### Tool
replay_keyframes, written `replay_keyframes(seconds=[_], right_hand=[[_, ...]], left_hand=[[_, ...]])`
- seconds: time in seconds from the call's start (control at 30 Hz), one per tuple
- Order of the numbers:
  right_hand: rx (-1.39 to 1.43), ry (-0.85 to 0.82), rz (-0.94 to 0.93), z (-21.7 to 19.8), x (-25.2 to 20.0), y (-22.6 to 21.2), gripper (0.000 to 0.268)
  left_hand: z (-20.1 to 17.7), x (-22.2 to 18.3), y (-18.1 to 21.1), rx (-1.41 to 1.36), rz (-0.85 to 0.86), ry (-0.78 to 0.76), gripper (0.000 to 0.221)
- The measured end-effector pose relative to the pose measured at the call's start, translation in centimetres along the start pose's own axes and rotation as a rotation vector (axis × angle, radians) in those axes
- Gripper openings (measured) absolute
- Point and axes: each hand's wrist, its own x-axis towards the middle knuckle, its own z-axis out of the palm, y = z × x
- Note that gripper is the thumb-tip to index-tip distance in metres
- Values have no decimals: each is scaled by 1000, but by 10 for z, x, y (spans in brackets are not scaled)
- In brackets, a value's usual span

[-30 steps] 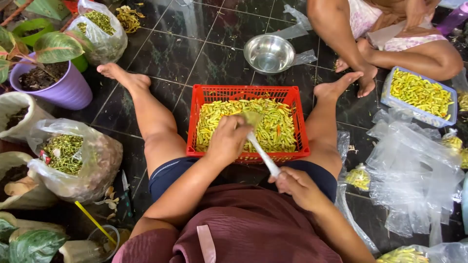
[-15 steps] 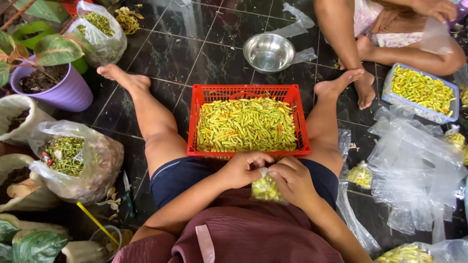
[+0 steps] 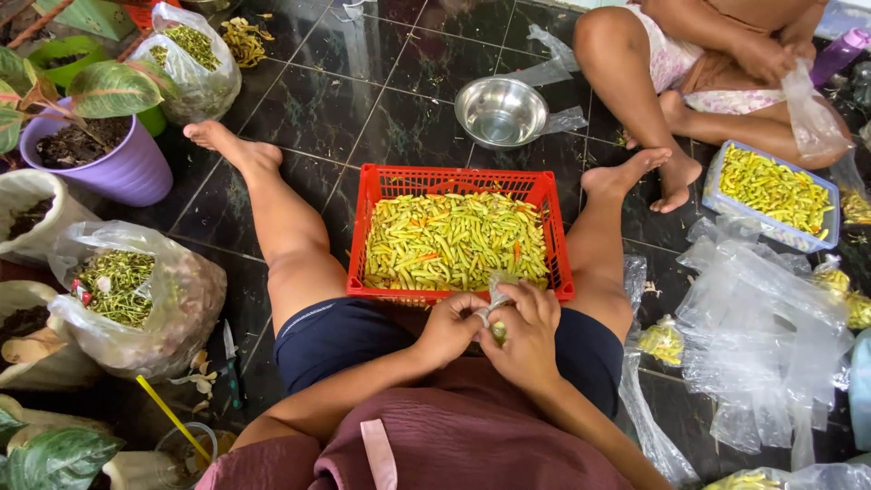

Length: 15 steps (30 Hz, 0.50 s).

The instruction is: Packing small yellow chilies from a red plastic crate into individual clear plastic bags while sitting on the floor.

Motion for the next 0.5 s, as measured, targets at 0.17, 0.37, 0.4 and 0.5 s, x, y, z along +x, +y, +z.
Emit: replay_keyframes(seconds=[0.17,0.37,0.4,0.5], right_hand=[[38,18,112,11,-7,21,13],[301,-8,327,2,-11,28,14],[392,-15,357,0,-10,28,17],[409,-27,325,4,-19,28,15]], left_hand=[[-5,-7,38,303,329,0,12],[-21,0,17,241,406,-272,5],[-26,3,6,162,289,-412,6],[-36,2,15,133,121,-492,11]])
